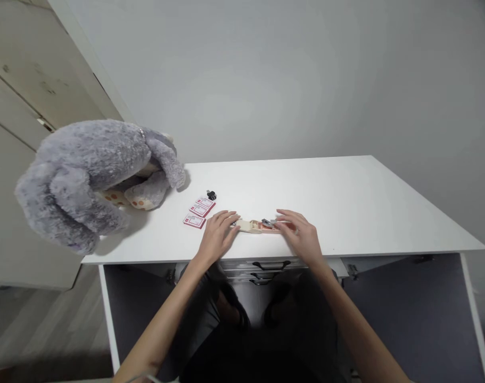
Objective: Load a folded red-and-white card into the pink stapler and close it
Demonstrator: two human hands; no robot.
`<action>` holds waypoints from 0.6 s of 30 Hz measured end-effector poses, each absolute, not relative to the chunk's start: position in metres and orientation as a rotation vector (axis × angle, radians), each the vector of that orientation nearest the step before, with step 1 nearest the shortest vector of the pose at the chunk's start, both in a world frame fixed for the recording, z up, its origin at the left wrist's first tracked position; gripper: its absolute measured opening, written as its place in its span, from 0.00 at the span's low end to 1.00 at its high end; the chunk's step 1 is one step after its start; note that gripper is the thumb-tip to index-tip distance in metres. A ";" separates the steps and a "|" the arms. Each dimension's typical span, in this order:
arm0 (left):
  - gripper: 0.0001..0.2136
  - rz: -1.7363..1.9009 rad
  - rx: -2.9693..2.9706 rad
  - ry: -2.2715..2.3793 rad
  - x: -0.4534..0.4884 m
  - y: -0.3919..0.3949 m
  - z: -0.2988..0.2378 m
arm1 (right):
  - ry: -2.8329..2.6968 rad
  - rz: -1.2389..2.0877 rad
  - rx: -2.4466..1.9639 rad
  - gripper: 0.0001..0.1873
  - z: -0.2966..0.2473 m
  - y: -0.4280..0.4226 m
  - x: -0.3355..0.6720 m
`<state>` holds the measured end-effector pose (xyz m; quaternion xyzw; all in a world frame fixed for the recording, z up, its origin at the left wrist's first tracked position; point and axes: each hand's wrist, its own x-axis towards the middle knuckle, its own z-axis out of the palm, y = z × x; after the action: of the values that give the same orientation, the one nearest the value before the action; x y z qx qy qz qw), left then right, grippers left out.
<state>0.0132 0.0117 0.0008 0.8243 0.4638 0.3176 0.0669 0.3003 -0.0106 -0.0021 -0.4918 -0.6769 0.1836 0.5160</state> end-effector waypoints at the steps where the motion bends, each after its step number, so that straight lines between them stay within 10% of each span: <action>1: 0.16 0.921 2.507 1.399 0.011 0.012 -0.003 | -1.641 0.418 -1.184 0.12 -0.005 -0.009 0.299; 18: 0.20 0.696 2.531 1.379 0.010 0.012 -0.015 | -1.720 0.358 -1.185 0.12 -0.004 -0.002 0.285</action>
<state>0.0098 0.0115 -0.0152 0.8503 0.4632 0.2339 0.0883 0.2852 -0.0025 -0.0043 -0.4875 -0.7080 0.1473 0.4892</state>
